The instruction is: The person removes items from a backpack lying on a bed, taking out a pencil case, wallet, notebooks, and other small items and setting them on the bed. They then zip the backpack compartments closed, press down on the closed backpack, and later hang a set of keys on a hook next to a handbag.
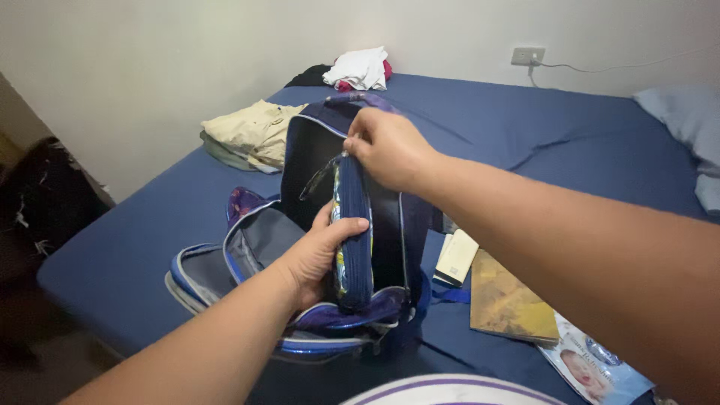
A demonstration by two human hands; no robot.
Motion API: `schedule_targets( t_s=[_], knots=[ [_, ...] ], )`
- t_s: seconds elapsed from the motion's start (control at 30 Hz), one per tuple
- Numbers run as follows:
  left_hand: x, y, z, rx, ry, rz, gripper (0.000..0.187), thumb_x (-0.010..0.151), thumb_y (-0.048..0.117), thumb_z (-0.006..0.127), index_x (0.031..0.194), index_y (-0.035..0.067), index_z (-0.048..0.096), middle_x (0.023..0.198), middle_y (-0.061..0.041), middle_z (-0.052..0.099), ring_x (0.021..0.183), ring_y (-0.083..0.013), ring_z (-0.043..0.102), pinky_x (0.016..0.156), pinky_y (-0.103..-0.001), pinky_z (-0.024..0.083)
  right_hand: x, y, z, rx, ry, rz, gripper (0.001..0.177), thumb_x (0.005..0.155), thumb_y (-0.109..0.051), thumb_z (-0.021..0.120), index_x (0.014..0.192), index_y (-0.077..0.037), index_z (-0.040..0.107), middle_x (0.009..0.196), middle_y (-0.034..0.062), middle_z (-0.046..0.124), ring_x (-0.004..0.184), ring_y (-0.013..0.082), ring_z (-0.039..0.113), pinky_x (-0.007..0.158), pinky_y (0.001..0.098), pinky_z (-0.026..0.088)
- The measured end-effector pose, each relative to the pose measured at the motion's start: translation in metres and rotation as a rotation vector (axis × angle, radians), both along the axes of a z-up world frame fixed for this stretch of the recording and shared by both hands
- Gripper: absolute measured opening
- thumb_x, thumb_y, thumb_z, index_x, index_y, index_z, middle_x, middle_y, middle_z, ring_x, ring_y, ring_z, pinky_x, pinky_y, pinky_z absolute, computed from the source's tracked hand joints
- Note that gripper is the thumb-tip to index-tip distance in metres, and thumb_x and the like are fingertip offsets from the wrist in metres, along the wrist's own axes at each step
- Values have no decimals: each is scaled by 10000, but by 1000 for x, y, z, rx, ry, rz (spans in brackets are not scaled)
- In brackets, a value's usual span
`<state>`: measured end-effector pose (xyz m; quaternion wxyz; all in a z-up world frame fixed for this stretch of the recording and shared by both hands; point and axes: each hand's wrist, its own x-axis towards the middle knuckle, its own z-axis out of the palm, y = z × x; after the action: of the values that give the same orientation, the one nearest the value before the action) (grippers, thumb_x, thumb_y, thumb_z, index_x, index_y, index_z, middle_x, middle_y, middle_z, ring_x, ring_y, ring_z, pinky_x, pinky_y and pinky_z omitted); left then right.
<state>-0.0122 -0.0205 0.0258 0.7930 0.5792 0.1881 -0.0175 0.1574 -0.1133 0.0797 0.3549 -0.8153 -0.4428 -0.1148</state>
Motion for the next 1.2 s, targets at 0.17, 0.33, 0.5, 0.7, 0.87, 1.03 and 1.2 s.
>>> schedule_targets(
  t_s=[0.17, 0.33, 0.5, 0.7, 0.87, 1.03, 1.2],
  knots=[
    [-3, 3, -3, 11, -83, -11, 875, 706, 213, 699, 1499, 344, 354, 1059, -79, 609, 886, -226, 641, 729, -465, 576, 14, 8, 5, 143, 556, 37, 216, 898, -207, 689, 996, -15, 703, 836, 125, 755, 688, 237, 773, 590, 376, 664],
    [-5, 3, -7, 52, -172, -35, 891, 726, 196, 719, 1522, 316, 338, 1091, -79, 632, 921, -221, 667, 781, -429, 595, 19, 3, 7, 24, 755, -11, 215, 931, -219, 691, 1013, -22, 721, 811, 107, 714, 617, 190, 706, 533, 326, 591],
    [0, 6, -10, -58, -132, -8, 715, 810, 484, 687, 1459, 259, 487, 1096, -72, 629, 916, -211, 650, 751, -438, 572, 4, -7, 5, 107, 946, 107, 403, 943, -324, 668, 1201, -14, 657, 885, 49, 675, 675, 142, 648, 573, 300, 560],
    [10, 27, -9, -346, -167, 66, 750, 871, 714, 576, 1257, 80, 684, 1116, -81, 740, 1026, -237, 675, 882, -432, 565, -32, -8, -7, -12, 979, 316, 594, 873, -363, 730, 1364, -88, 538, 890, 37, 681, 799, 135, 651, 662, 314, 574],
    [11, 37, -12, -375, -93, 191, 629, 798, 698, 567, 1051, 142, 718, 932, -104, 761, 888, -280, 720, 832, -487, 576, -40, -26, -12, -356, 1019, 446, 527, 856, -389, 750, 1243, -49, 640, 836, 42, 663, 791, 148, 677, 687, 352, 611],
    [9, 35, -19, -347, -145, 206, 426, 832, 536, 699, 998, 144, 695, 897, -84, 728, 832, -267, 709, 837, -490, 591, -17, -36, -8, -407, 1023, 459, 417, 907, -383, 680, 1167, -56, 686, 903, 15, 732, 801, 122, 689, 705, 316, 592],
    [9, 27, -15, -289, -200, 170, 388, 856, 468, 717, 1071, 146, 694, 904, -42, 741, 859, -225, 706, 849, -464, 575, -7, -26, 1, 23, 1031, 412, 379, 942, -322, 680, 1217, -62, 657, 935, -2, 665, 776, 106, 627, 687, 299, 557]
  ],
)
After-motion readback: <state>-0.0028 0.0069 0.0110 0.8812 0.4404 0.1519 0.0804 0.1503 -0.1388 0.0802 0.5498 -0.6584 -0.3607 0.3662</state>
